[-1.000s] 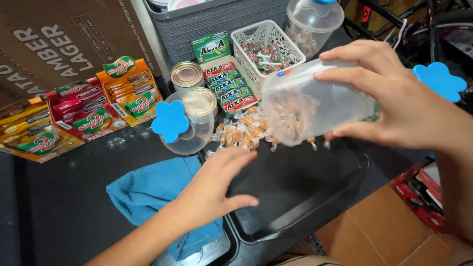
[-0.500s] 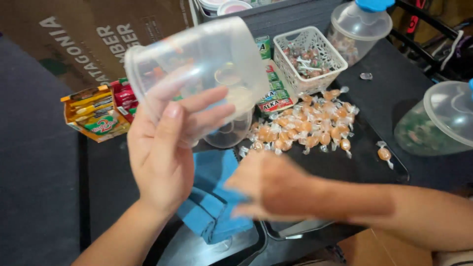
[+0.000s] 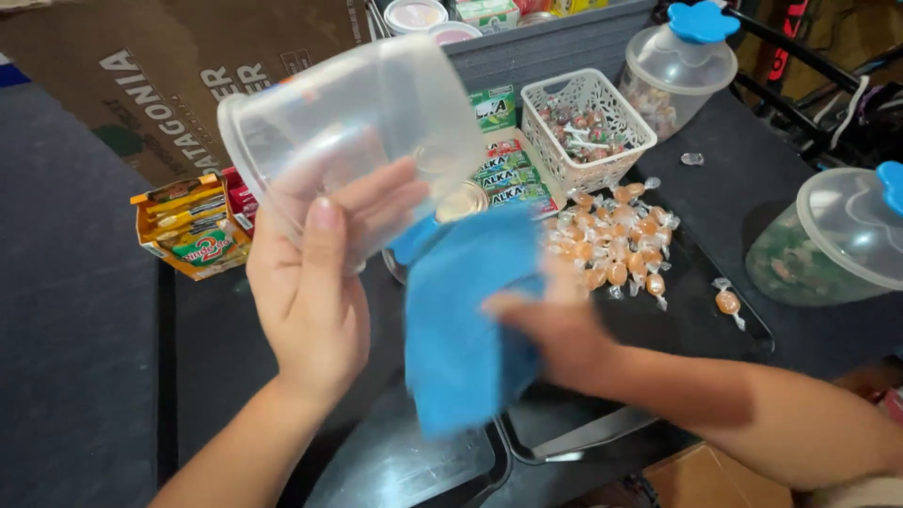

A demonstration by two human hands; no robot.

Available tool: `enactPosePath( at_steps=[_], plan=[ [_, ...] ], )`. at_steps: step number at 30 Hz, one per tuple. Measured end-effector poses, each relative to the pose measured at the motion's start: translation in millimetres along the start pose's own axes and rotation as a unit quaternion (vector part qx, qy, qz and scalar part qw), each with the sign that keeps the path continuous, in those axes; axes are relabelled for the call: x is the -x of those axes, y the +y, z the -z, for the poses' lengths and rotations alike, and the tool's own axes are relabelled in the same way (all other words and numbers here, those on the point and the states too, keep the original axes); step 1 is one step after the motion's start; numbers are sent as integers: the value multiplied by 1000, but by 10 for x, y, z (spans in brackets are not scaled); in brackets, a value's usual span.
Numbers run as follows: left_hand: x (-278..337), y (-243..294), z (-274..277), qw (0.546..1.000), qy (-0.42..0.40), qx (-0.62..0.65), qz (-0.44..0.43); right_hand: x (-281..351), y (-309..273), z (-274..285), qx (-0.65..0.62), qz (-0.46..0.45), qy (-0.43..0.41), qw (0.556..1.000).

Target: The person is organizing orange-wrapped candies by picking them up from a tray and placing them into a clear plastic container, occasionally using a blue cloth to wipe the container and the surrounding area.

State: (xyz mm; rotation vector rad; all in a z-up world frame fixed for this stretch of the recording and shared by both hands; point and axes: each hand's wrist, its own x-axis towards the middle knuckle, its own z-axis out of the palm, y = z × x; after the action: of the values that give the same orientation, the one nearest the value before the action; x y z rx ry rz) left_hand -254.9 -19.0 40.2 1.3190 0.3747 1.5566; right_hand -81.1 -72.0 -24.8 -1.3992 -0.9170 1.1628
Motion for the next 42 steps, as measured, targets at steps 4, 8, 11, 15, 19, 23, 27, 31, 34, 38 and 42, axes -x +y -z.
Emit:
enactPosePath(
  at_steps=[4, 8, 11, 15, 19, 23, 27, 31, 34, 38, 42],
  plan=[
    [-99, -165, -61, 999, -25, -37, -30, -66, -83, 236, 46, 382, 189, 903],
    [-137, -212, -320, 967, -189, -167, 28, -78, -319, 153, 206, 539, 79, 813],
    [-245, -93, -410, 897, -308, -316, -18, -180, -349, 319, 389, 532, 69, 748],
    [-291, -14, -380, 876, -367, -147, 277, -499, -236, 816, 132, 237, -93, 958],
    [-277, -136, -368, 901, -302, 4, 312, -561, -142, 977, -345, 71, -416, 838],
    [-153, -579, -426, 924, -92, 285, 238, -671, 258, 674, -311, 172, -266, 896],
    [-40, -774, -532, 929, 28, 333, 160, -788, 617, 403, -250, 296, -59, 920],
    [57, -673, -657, 975, 34, 184, 117, -388, 368, 121, 100, 242, 148, 954],
    [131, -695, -612, 995, -23, 94, -2, -383, 349, 208, 289, 524, 13, 801],
    [-25, -481, -424, 898, -236, -352, -116, -521, 608, 468, 370, 560, 91, 736],
    [-168, -233, -334, 743, -411, -527, -21, -365, 151, 466, 325, 548, 100, 765]
  ],
)
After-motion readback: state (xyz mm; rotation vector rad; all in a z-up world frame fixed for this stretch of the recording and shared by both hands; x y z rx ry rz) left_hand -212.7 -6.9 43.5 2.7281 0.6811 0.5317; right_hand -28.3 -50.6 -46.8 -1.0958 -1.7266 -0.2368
